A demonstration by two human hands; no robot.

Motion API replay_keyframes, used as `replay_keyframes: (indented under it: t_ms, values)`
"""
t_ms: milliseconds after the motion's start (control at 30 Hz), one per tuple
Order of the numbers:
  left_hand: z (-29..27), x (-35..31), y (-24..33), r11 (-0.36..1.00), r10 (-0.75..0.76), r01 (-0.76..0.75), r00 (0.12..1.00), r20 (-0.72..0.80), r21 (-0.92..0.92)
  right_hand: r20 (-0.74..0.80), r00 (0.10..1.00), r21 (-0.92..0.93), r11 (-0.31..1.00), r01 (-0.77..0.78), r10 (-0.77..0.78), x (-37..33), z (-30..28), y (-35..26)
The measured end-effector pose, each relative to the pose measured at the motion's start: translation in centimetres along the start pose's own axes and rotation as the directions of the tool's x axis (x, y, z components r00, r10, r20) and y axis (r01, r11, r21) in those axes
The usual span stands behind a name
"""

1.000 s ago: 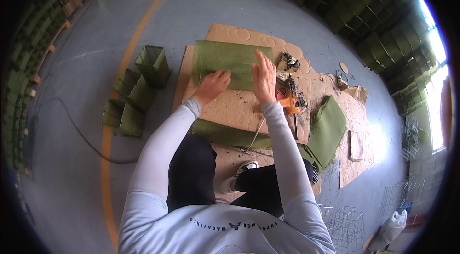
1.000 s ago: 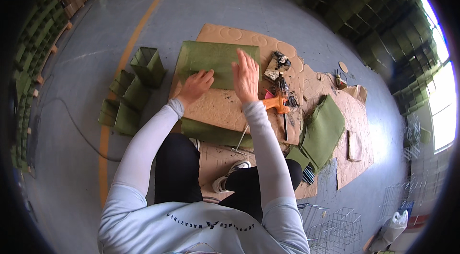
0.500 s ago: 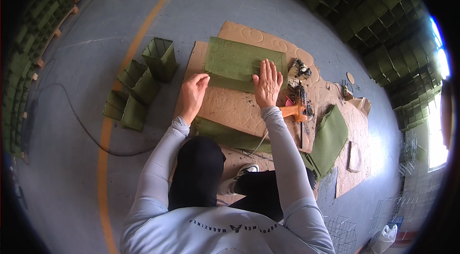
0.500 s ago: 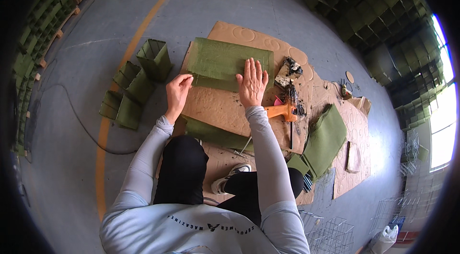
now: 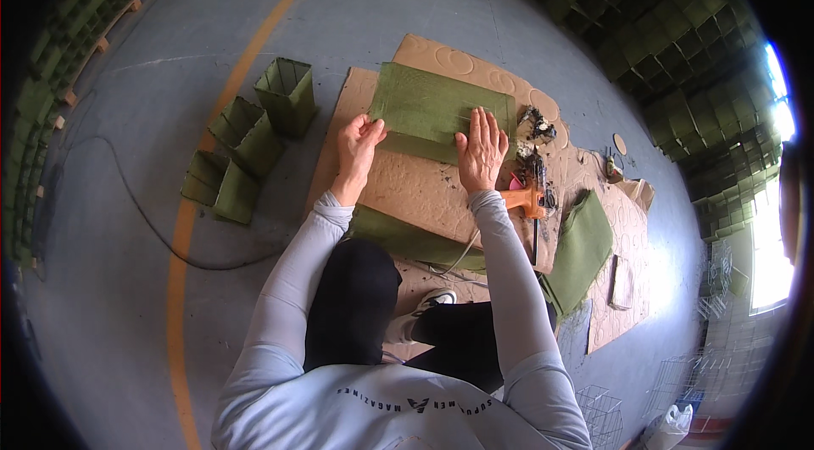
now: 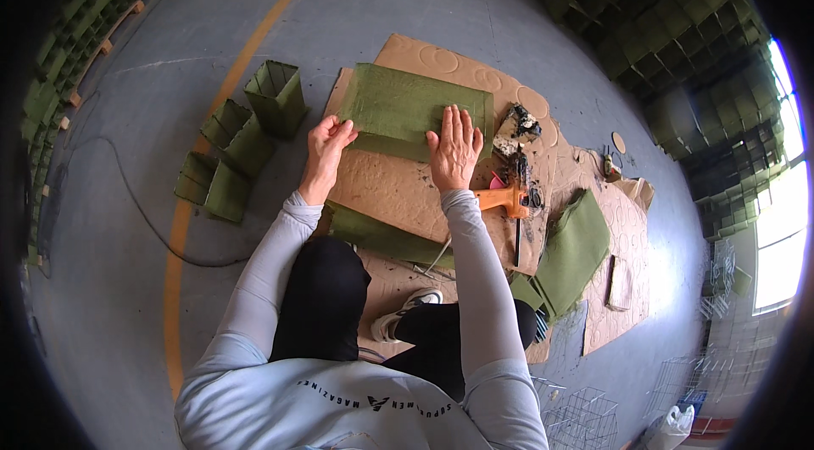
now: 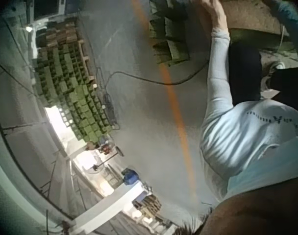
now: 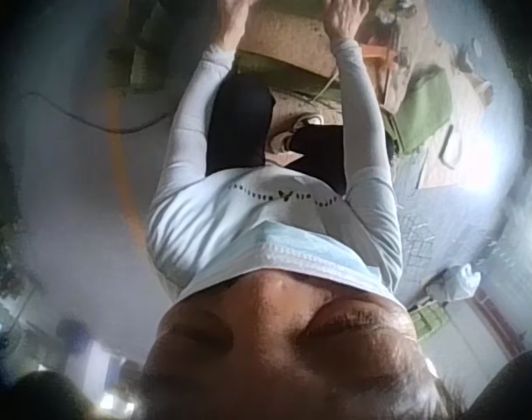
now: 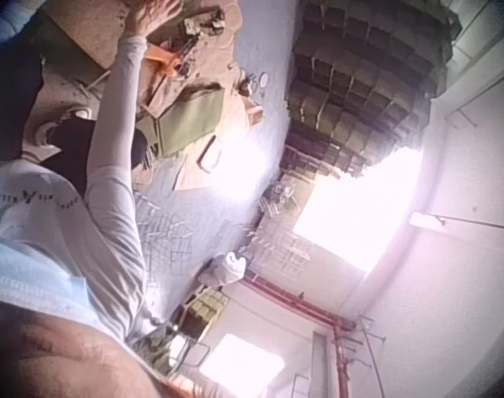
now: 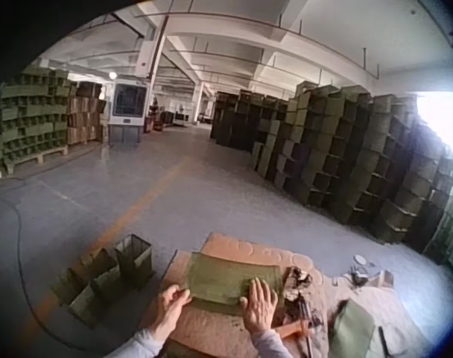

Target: Applying hot glue to a wire frame and wrapping it with green padded material to assemble components.

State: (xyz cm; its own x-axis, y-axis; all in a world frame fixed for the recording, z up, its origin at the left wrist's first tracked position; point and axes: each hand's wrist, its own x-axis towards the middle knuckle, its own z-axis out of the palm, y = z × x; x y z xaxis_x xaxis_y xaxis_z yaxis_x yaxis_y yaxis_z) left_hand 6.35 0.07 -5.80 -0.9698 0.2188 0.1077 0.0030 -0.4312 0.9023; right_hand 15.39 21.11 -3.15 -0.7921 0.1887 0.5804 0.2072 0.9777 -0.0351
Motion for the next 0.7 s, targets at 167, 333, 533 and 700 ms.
replay_keyframes:
  t_ms: [167,333,533,700]
  values:
    - [0.4,-0.3,-0.8,0.997,0.065,-0.065,0.998,0.021,-0.028,-0.006,1.0,-0.008,1.0,-0.013,0.013,0.0,-0.2,0.3]
    - [1.2,-0.8,0.4,0.999,0.007,-0.008,1.0,-0.027,-0.035,0.02,0.999,-0.013,1.0,-0.028,0.028,-0.1,0.1,0.3]
    - [0.8,-0.5,1.2,1.0,-0.003,0.003,1.0,-0.012,-0.001,0.01,1.0,-0.009,1.0,-0.012,0.012,-0.2,0.2,0.1]
    - [0.9,-0.6,2.0,0.968,-0.19,0.201,0.978,-0.081,0.148,0.01,1.0,-0.016,1.0,-0.015,0.015,-0.4,-0.1,0.2]
